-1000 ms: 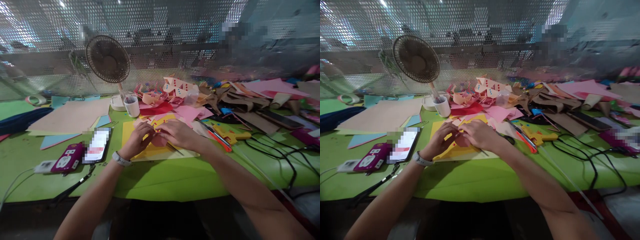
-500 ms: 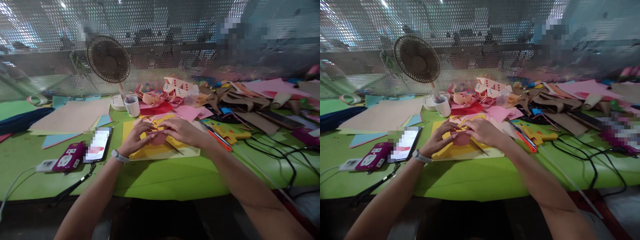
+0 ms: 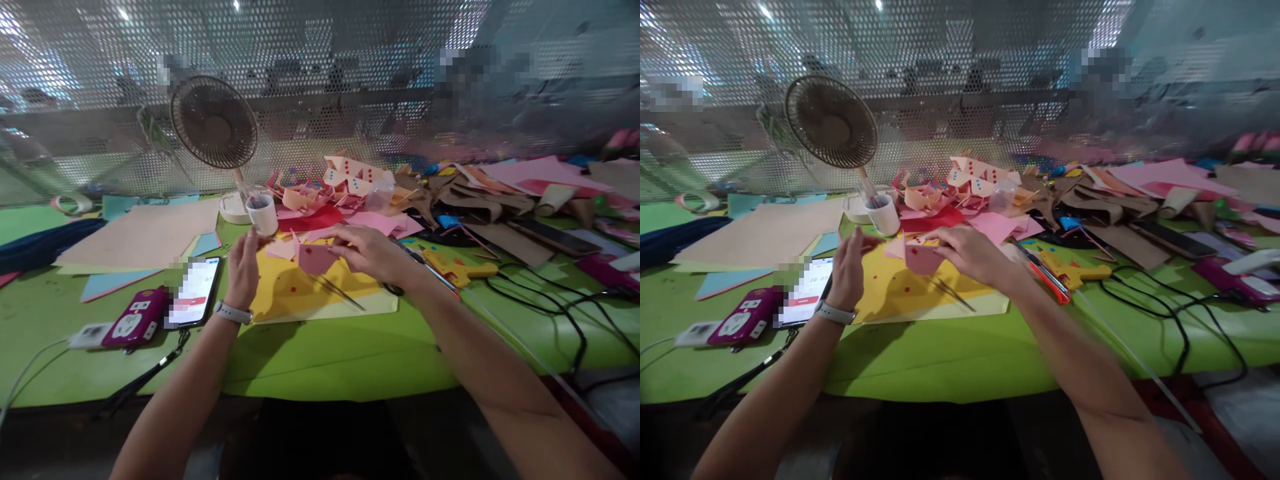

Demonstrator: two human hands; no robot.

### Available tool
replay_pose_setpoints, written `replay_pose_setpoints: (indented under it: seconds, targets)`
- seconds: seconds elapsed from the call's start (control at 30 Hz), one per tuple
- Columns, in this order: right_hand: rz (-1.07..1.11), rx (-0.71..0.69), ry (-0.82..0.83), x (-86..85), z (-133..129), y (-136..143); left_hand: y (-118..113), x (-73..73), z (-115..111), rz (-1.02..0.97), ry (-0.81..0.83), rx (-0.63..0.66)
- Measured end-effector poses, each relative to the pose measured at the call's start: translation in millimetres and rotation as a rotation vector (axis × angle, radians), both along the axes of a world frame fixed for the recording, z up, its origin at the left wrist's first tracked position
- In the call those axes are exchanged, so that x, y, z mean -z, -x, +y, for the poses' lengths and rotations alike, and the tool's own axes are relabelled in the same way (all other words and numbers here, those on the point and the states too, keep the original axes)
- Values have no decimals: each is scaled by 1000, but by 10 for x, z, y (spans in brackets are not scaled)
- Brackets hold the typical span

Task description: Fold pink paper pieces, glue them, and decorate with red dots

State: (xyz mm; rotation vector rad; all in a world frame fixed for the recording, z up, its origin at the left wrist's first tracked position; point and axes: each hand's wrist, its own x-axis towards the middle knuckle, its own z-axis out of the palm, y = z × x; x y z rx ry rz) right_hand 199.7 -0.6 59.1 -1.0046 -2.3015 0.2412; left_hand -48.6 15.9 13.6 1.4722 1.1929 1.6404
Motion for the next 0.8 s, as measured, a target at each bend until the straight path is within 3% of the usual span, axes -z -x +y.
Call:
replay_pose_setpoints:
  seconds: [0.03,0.1,0.2,0.23,0.4,0.47,0.57,0.7,0.8]
  targets:
    - [33,22,10,-11,7,-16,-7,25,26,-61,140,55]
    - [101,67,37,-17,23,-33,-56,87,51,-134,358,312]
    - [157,76,56,30,60,-17,-187,183,-5,-309,435,675]
    - [151,66,50,59,75,-3,-229,211,-38,-359,430,716]
    - [98,71,-78,107,107,44,-290,289,-116,-530,553,630]
    - [128,86,-162,-11,57,16,-266,285,-91,-561,550,566]
    - [212,93,-231,-328,-73,-98,-244,256,-46,-588,506,484]
    - [284,200,-197,-676,-205,-443,-248,212,-35,-605,480,453]
    - [117,303,-87,-634,-239,-888,-252,185,-48,-612,469,421]
